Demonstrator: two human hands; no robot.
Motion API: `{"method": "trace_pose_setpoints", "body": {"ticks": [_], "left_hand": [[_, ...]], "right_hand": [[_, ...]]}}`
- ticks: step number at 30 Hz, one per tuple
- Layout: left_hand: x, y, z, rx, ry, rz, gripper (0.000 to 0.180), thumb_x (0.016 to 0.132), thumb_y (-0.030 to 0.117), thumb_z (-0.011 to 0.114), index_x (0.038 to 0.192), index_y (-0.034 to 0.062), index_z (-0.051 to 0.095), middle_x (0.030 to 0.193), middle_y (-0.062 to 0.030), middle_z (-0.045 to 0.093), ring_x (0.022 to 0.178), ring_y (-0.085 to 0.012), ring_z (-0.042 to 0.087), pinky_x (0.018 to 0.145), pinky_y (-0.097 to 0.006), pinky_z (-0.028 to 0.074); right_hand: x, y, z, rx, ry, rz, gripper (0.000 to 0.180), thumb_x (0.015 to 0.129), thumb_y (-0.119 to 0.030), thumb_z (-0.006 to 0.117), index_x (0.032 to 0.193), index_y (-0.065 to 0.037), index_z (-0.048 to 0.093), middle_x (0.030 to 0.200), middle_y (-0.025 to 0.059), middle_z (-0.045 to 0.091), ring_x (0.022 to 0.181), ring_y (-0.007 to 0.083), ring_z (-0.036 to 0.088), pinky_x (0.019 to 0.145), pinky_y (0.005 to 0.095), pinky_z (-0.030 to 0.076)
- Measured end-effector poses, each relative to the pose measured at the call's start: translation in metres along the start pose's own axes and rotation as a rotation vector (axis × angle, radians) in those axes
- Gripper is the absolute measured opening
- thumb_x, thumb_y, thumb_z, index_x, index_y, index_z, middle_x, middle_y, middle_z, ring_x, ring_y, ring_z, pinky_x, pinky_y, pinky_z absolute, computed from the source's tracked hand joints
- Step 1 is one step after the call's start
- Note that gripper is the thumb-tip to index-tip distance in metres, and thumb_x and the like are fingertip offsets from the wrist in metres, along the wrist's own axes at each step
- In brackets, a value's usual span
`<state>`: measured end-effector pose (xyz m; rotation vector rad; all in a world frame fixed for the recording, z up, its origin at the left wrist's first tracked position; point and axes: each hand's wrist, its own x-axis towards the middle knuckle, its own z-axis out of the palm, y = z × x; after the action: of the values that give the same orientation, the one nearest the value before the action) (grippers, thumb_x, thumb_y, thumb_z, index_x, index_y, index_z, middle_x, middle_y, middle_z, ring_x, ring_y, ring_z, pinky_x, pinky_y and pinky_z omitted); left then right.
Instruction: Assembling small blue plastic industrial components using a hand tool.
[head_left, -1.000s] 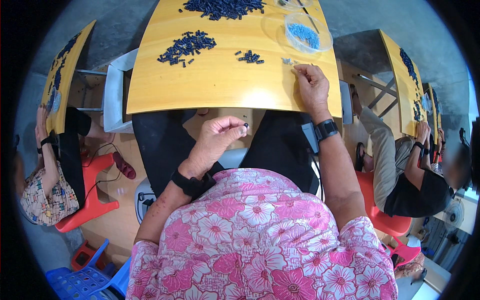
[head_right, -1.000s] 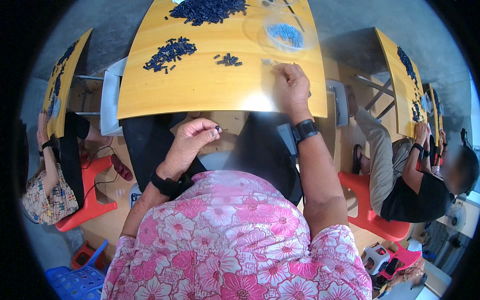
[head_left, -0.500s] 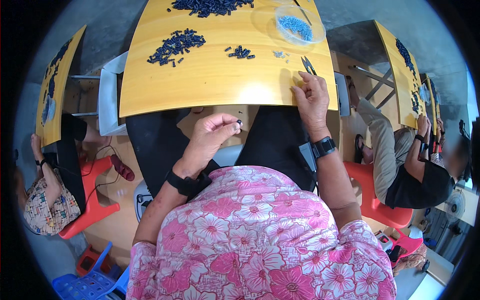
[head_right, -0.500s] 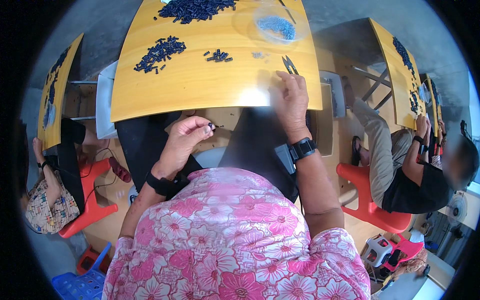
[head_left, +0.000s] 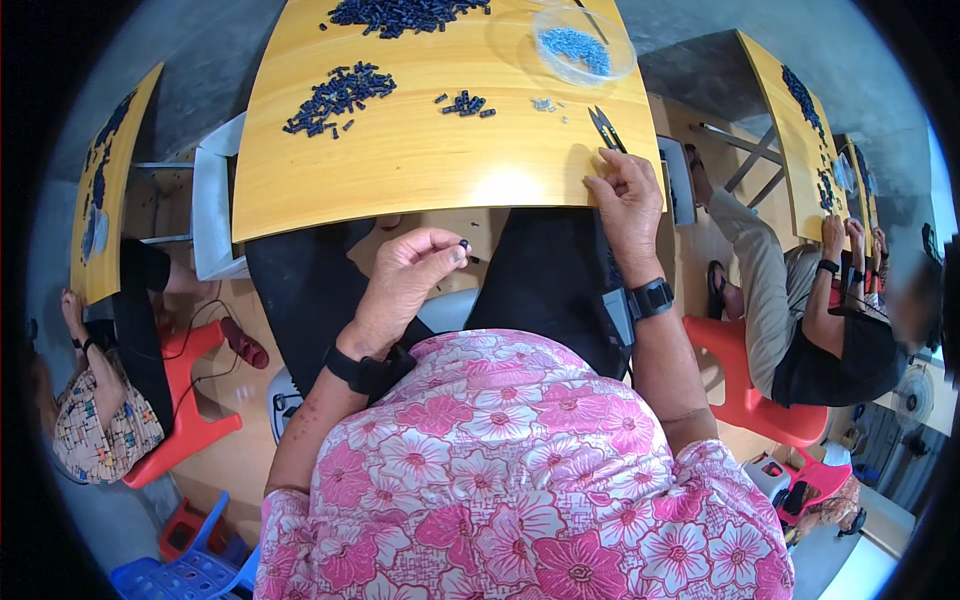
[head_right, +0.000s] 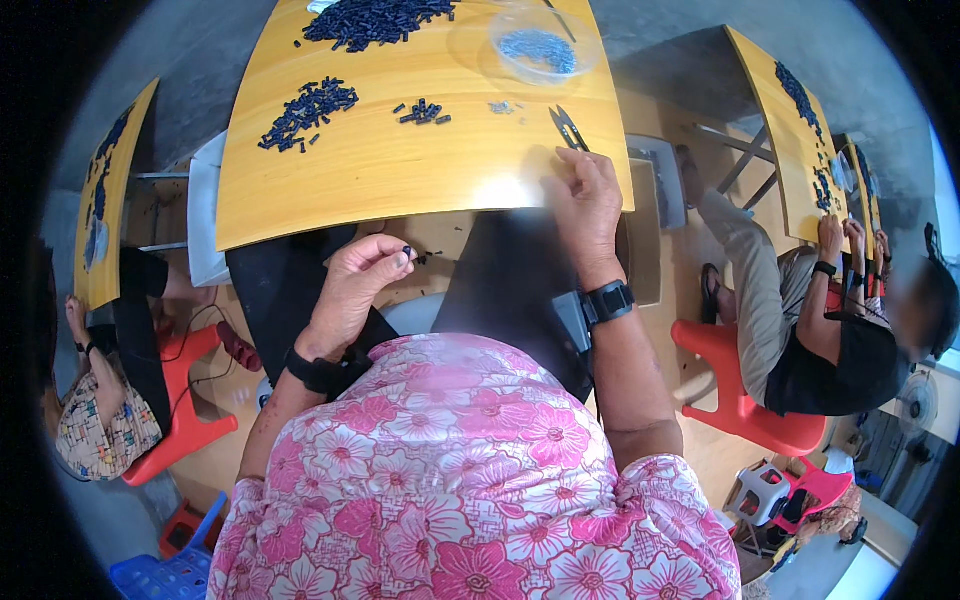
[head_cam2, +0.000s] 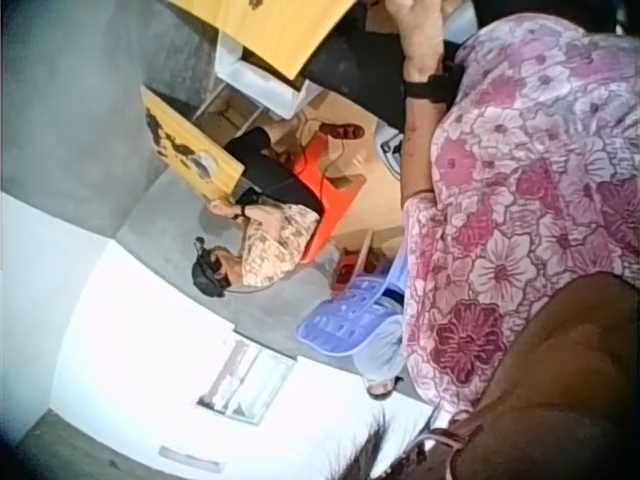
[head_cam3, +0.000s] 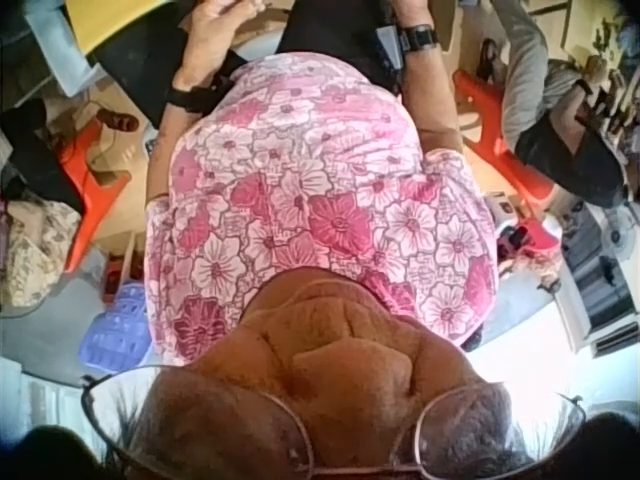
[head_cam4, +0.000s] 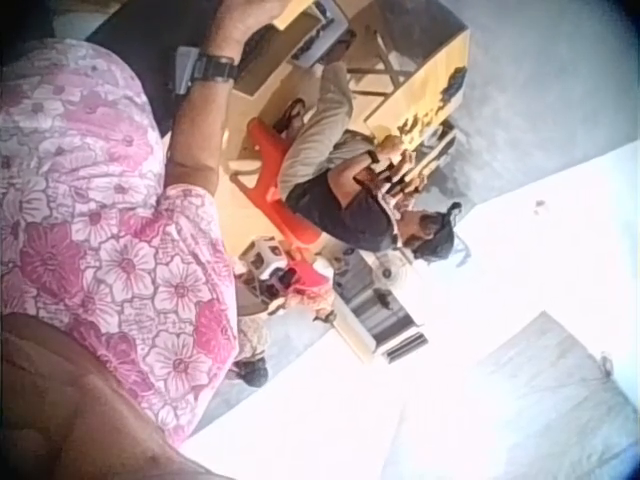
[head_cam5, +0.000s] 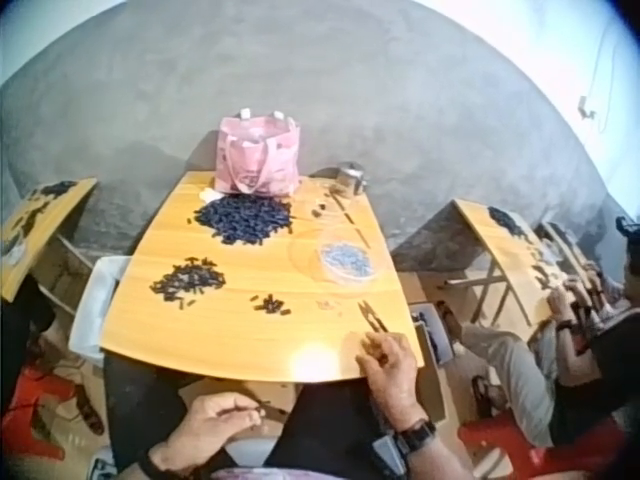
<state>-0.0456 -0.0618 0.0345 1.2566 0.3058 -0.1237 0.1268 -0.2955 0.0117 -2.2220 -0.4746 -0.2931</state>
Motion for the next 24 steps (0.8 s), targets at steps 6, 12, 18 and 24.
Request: {"method": "trace_pose_setpoints", "body": {"ticks": [6,12,18,24], "left_hand": [[-0.001,0.001,0.000,0.011,0.002,0.003,0.015,0.090,0.014,0.062,0.099,0.0014,0.064,0.090,-0.0011,0.064,0.083,-0.0074,0.057,0.080,-0.023,0.047],[0.000,-0.001,-0.001,0.017,0.006,0.000,0.015,0.091,0.014,0.062,0.098,0.0016,0.064,0.089,-0.0007,0.064,0.082,-0.0071,0.058,0.079,-0.022,0.047],[0.002,0.000,0.000,0.012,0.000,0.000,0.015,0.090,0.015,0.063,0.098,0.0021,0.064,0.089,-0.0004,0.064,0.082,-0.0071,0.058,0.079,-0.022,0.047],[0.001,-0.001,-0.001,0.011,-0.004,0.006,0.015,0.090,0.015,0.063,0.098,0.0020,0.065,0.089,-0.0004,0.064,0.082,-0.0067,0.058,0.079,-0.022,0.047]], "right_hand": [[-0.003,0.014,-0.002,0.381,0.041,0.085,0.028,0.077,0.002,0.066,0.104,-0.004,0.066,0.091,-0.0005,0.056,0.072,0.0061,0.050,0.067,0.0198,0.046],[-0.008,0.013,-0.015,0.453,0.223,0.252,0.018,0.084,0.003,0.059,0.100,-0.002,0.065,0.094,0.0019,0.059,0.081,0.0090,0.058,0.069,0.0227,0.048],[-0.004,0.011,-0.023,-0.092,0.134,-0.033,0.017,0.079,0.001,0.061,0.094,-0.005,0.068,0.084,0.0096,0.059,0.073,0.0212,0.058,0.066,0.0301,0.048],[0.000,0.017,-0.016,-0.235,0.134,-0.144,0.012,0.079,-0.003,0.068,0.091,-0.004,0.069,0.077,0.0091,0.057,0.065,0.0189,0.055,0.060,0.0286,0.045]]}}
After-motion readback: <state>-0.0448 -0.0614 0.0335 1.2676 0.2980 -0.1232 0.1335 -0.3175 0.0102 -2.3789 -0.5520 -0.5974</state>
